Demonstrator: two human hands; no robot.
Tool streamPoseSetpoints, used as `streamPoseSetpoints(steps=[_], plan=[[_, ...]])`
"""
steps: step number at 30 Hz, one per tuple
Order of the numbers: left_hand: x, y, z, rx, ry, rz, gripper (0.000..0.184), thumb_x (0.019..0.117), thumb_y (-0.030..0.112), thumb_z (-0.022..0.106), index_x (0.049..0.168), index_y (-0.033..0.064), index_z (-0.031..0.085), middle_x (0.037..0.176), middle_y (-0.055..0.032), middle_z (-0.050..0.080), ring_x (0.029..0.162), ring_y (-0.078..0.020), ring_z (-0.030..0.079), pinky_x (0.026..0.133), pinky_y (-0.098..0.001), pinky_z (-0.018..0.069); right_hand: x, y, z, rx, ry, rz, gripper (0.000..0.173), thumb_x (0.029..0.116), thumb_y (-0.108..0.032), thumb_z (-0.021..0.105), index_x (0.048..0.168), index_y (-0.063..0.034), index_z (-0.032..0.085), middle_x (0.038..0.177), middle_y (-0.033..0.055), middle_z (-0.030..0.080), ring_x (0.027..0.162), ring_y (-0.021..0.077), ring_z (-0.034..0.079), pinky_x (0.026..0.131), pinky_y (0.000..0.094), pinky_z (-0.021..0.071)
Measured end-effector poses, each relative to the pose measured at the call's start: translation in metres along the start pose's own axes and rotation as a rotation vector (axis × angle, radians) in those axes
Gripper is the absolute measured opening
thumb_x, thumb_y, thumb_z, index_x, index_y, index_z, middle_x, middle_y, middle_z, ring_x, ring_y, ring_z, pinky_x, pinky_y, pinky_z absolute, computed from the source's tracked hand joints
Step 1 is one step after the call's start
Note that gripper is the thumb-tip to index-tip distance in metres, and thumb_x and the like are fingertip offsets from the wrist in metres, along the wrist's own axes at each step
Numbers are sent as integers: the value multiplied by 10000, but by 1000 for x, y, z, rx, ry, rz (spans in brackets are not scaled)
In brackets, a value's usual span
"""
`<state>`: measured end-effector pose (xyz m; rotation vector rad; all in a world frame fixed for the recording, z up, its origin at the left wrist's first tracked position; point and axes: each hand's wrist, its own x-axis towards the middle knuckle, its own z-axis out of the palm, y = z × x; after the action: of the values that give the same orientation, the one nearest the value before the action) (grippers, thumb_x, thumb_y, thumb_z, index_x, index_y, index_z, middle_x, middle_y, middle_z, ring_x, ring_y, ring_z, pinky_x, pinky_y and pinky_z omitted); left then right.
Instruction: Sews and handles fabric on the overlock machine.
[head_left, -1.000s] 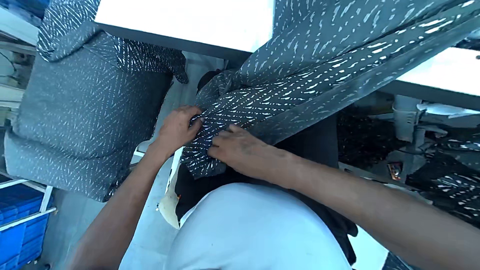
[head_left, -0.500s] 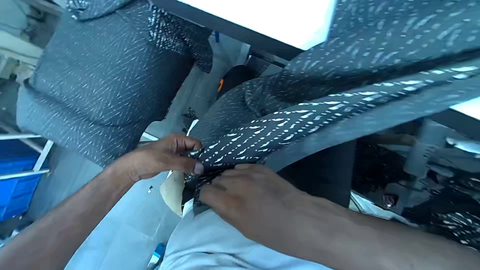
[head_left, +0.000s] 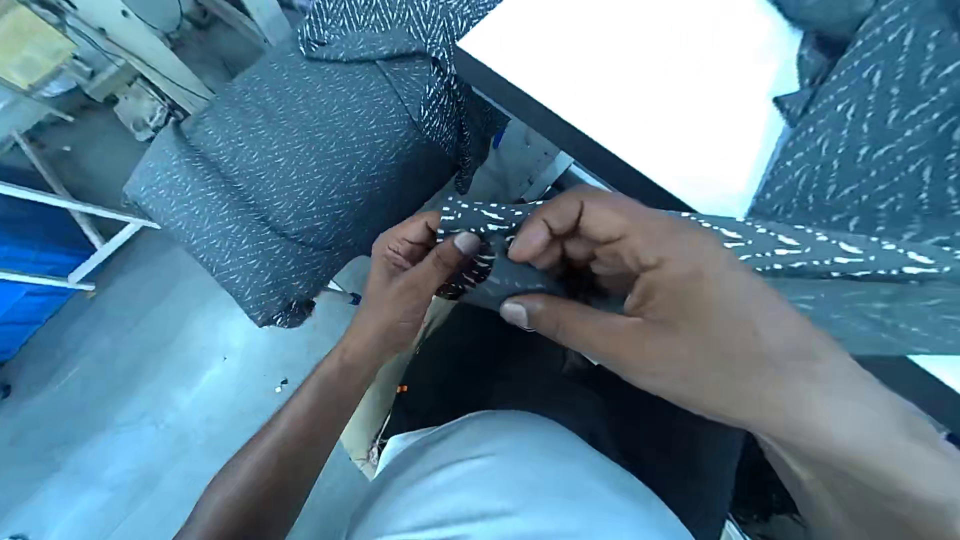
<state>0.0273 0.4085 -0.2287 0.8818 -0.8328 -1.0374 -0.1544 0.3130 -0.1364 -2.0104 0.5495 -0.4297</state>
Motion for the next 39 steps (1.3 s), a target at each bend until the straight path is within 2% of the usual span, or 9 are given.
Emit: streamPoseSetpoints(steps=[2,7,10,22,24,27,32,35,39], plan=[[0,5,0,40,16,32,175,1068,153,540,1078,62,689,967,-18,690,867,-78,669,810,-274,588,7,-6,0,-5,14,-13,326,855,-144,792,1134,-180,628,891,-91,677,767,46,665,613,194,587],[0,17,0,57,44,162,127,994,46,635,1099,35,705,936,-7,716,787,-34,669,711,-196,583,17,-32,-2,37,-97,-177,192,897,-153,755,1083,-150,707,903,-109,714,758,12,682,636,179,612],[0,18,1,42,76,188,111,999,64,642,1081,34,711,916,-6,701,763,-26,636,695,-190,554,39,-33,-3,-122,21,-123,330,834,-115,805,1100,-170,618,898,-97,687,770,29,675,646,185,599],[-7,22,-1,-44,112,148,208,1053,134,557,1129,34,723,956,-28,698,836,-64,657,763,-239,572,59,-32,4,-181,89,-67,331,837,-94,798,1105,-166,616,871,-83,718,731,45,692,598,177,591],[-7,23,-2,-8,81,194,220,1034,208,622,1151,49,721,981,-6,708,848,-50,661,773,-225,572,61,-33,4,-165,78,-71,330,840,-77,805,1100,-155,616,878,-72,720,729,50,692,580,179,586],[-4,23,0,81,171,249,160,975,159,707,1083,55,764,942,-10,739,785,-50,672,716,-211,584,64,-38,5,-176,78,-109,301,860,-72,807,1090,-135,623,904,-57,718,734,44,686,581,177,586],[7,28,-2,52,274,206,116,1000,140,663,1049,82,751,933,-8,728,827,-77,693,793,-254,605,32,-35,-25,-609,89,-107,283,925,-368,720,1121,-178,645,861,-106,649,693,7,616,566,204,529],[10,27,-2,53,247,174,117,1032,135,601,1060,94,707,933,-5,698,836,-82,686,790,-264,606,-1,-14,-60,-775,55,-24,192,925,-384,663,1007,-218,716,781,-127,651,642,19,606,549,257,510],[18,28,-1,18,181,170,139,1048,145,542,1048,118,678,922,5,686,826,-83,694,772,-268,617,-25,2,-79,-745,104,-13,171,933,-335,650,982,-218,764,910,-106,684,782,25,652,661,251,555]])
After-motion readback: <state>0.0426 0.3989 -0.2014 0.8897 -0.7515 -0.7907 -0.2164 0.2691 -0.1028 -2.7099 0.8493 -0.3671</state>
